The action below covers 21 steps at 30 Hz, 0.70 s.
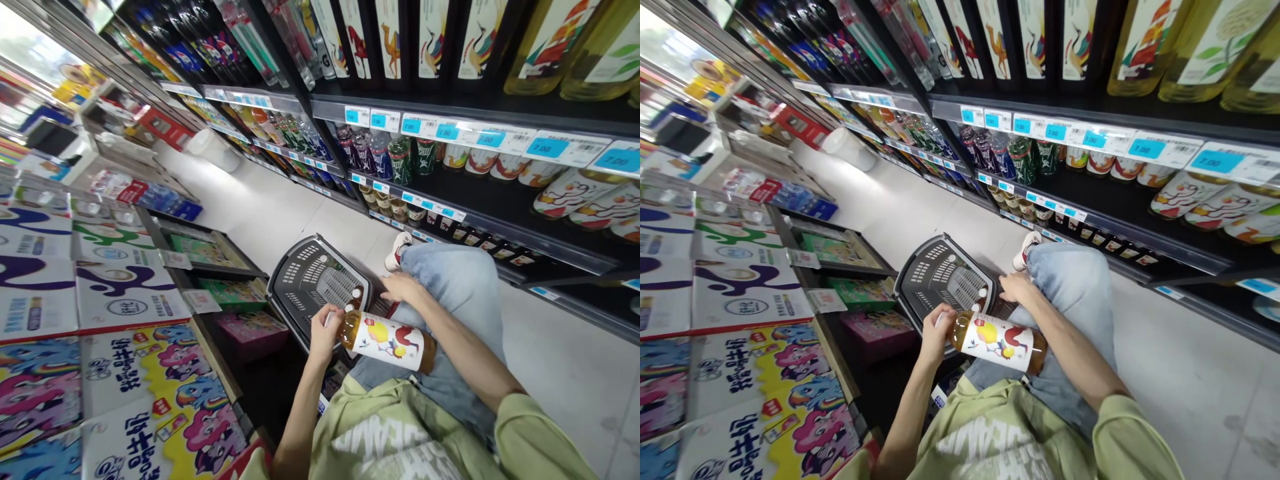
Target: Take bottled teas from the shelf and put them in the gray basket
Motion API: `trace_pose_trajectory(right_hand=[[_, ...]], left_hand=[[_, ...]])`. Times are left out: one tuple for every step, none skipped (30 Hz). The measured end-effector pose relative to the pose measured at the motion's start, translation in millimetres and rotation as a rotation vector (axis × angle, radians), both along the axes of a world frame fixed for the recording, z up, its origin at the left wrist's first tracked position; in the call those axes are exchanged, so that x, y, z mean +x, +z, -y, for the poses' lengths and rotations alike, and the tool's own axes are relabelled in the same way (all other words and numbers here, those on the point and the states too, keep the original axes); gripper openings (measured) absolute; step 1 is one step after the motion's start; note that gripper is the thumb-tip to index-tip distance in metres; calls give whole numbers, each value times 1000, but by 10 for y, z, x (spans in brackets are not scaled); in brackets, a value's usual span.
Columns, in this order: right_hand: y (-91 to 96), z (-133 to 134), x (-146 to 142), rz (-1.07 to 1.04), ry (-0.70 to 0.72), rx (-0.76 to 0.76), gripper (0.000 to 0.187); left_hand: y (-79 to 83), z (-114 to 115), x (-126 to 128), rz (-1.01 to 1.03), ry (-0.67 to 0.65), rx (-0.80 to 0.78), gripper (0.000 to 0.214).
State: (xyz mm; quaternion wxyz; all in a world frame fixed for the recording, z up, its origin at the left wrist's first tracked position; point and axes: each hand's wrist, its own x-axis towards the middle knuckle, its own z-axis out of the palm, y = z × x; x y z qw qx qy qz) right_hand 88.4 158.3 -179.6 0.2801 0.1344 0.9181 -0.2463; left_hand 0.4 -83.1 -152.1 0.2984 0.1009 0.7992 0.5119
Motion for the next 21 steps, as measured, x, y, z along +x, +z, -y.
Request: trace_pose_trajectory(right_hand=[[4, 7, -5, -6, 4, -20, 45], [10, 16, -11, -18, 9, -36, 46], [16, 26, -18, -34, 12, -50, 47], [21, 35, -24, -51, 12, -61, 48], [25, 41, -30, -65, 10, -67, 48], [27, 46, -34, -76, 8, -71, 48], [25, 47, -35, -83, 6, -73, 48], [22, 46, -35, -86, 4, -72, 48], [17, 44, -31, -87, 2, -70, 48], [13, 39, -26, -88, -1, -67, 48], [9, 34, -19, -87, -4, -64, 48], [7, 29, -12, -86, -6, -61, 48], [8, 24, -5, -84, -8, -60, 47], [9, 18, 2, -83, -9, -60, 47], [12, 12, 7, -81, -9, -59, 47], [14, 6, 11, -79, -7, -59, 47], [15, -1, 14, -77, -7, -57, 47], [14, -9, 17, -76, -7, -55, 48], [10, -17, 20, -74, -8, -55, 48], [3, -26, 23, -73, -11, -55, 48], [-7, -34, 27, -71, -15, -58, 48]], left_hand=[[-12, 12, -11, 3, 45, 14, 39], [-16, 21, -23, 0, 85, 30, 37], [-13, 26, -35, -7, 118, 47, 35], [-2, 28, -46, -14, 145, 62, 34], [13, 28, -57, -20, 166, 76, 34], [31, 27, -68, -22, 185, 89, 34], [50, 27, -81, -18, 204, 103, 34], [68, 28, -98, -8, 222, 117, 35], [86, 33, -122, 2, 238, 131, 35], [102, 41, -152, 10, 250, 142, 34], [117, 53, -189, 15, 256, 148, 33], [130, 68, -232, 9, 260, 149, 33], [140, 86, -277, -12, 268, 147, 33], [146, 105, -323, -45, 276, 145, 33], [144, 125, -368, -92, 282, 139, 34], [132, 147, -409, -150, 283, 123, 35], [108, 168, -448, -224, 278, 88, 36], [68, 190, -485, -311, 267, 32, 36], [12, 213, -524, -403, 255, -44, 36], [-59, 237, -570, -493, 253, -137, 35], [-145, 263, -625, -572, 267, -240, 34]])
